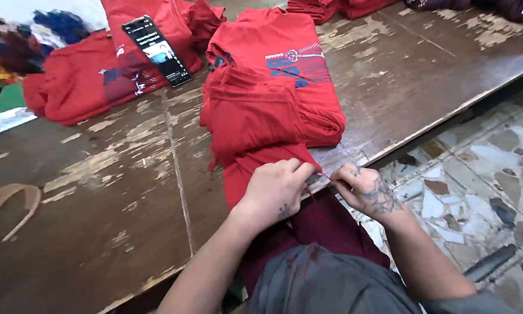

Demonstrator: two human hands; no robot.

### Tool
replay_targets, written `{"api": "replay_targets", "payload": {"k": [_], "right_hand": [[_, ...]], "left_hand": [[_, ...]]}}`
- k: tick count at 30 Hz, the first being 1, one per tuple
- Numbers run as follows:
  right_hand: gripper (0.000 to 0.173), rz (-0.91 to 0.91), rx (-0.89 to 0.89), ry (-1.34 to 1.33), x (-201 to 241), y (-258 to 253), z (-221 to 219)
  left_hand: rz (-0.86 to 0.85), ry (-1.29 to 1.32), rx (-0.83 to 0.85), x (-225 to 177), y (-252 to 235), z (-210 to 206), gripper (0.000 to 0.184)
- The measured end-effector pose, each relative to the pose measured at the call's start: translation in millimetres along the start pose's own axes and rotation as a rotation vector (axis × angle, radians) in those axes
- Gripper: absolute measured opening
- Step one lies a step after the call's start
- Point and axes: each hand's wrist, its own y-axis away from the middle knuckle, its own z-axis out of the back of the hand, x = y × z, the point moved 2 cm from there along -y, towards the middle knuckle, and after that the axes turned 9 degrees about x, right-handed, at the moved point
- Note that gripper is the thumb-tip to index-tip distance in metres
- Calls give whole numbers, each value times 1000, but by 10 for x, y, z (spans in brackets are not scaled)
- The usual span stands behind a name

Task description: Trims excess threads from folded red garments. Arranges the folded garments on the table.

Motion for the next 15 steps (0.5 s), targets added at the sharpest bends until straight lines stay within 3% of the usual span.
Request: {"api": "replay_targets", "payload": {"k": [6, 10, 12, 15], "right_hand": [[18, 23, -72, -2, 104, -65, 58], [20, 164, -101, -170, 230, -89, -32], [25, 222, 0, -230, 302, -54, -60], [42, 231, 212, -239, 382, 24, -18]], "left_hand": [[-12, -62, 9, -60, -7, 54, 23], [49, -86, -19, -70, 9, -80, 20], [129, 16, -19, 27, 62, -121, 21], [301, 301, -37, 211, 199, -160, 38]]}}
